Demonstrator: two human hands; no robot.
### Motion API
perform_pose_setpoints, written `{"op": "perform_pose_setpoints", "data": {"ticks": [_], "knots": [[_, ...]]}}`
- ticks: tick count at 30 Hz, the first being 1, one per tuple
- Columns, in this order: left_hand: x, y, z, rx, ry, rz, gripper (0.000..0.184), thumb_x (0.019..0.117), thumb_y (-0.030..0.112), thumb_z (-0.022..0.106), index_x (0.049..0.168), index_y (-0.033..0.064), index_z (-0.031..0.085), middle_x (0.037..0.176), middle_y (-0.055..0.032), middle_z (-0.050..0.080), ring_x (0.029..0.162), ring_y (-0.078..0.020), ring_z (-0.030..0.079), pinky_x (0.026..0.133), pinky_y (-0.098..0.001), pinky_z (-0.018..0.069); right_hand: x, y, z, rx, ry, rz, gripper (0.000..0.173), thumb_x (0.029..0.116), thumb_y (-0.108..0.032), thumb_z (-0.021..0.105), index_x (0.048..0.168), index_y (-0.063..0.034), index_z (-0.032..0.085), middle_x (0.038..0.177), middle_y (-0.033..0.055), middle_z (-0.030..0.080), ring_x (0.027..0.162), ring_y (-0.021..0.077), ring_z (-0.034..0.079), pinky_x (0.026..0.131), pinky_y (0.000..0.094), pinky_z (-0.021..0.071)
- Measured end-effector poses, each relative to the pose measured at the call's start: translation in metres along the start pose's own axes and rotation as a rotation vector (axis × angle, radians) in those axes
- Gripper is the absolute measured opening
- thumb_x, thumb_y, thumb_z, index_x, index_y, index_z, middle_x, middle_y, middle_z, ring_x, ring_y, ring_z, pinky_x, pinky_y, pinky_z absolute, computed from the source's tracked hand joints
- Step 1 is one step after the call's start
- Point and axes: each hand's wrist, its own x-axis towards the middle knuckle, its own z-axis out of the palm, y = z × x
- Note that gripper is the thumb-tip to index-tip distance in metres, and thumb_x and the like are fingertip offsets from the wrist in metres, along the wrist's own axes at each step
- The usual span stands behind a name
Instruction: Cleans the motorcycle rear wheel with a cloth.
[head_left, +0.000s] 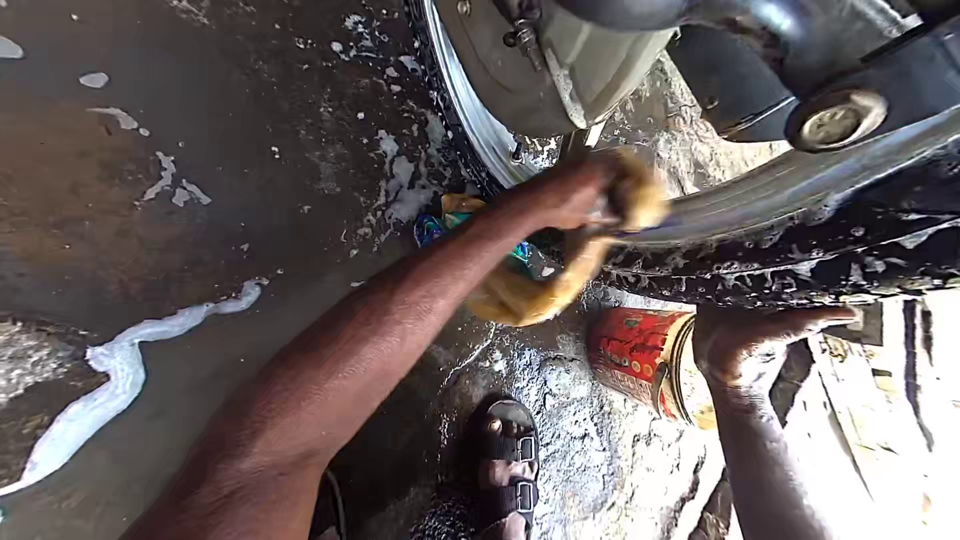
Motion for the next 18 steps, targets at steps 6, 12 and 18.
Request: {"op": "perform_pose_setpoints", "data": {"ticks": [6, 12, 18], "knots": [[0.018, 0.057, 0.000, -0.128, 0.349, 0.229, 0.043, 0.0794, 0.010, 0.082, 0.113, -0.0114, 0.068, 0.108, -0.0222, 0.072, 0.107, -0.0246, 0.068, 0.097, -0.0356, 0.0522, -0.001, 0.000, 0.004, 0.023, 0.034, -0.034, 0.084, 0.0903, -0.081, 0.034, 0.149, -0.0214, 0.032, 0.142, -0.0064, 0.053, 0.138, 0.0125, 0.046, 0.116, 0.0442, 0.0387], [-0.012, 0.008, 0.001, 0.159, -0.094, -0.186, 0.042, 0.0902, 0.015, 0.075, 0.123, -0.0074, 0.063, 0.120, -0.0269, 0.066, 0.116, -0.0400, 0.064, 0.103, -0.0559, 0.0488, 0.017, -0.025, 0.000, -0.022, -0.042, -0.049, 0.085, 0.0870, -0.085, 0.034, 0.148, -0.0259, 0.034, 0.142, -0.0103, 0.053, 0.139, 0.0104, 0.045, 0.117, 0.0429, 0.0386], [-0.067, -0.006, 0.015, -0.604, 0.537, 0.154, 0.023, 0.0907, 0.007, 0.071, 0.110, -0.0054, 0.070, 0.111, -0.0134, 0.073, 0.109, -0.0182, 0.069, 0.102, -0.0360, 0.0547, 0.014, -0.018, 0.008, 0.002, -0.021, -0.084, 0.082, 0.0877, -0.084, 0.035, 0.147, -0.0267, 0.036, 0.141, -0.0092, 0.054, 0.138, 0.0111, 0.046, 0.117, 0.0427, 0.0387]]}}
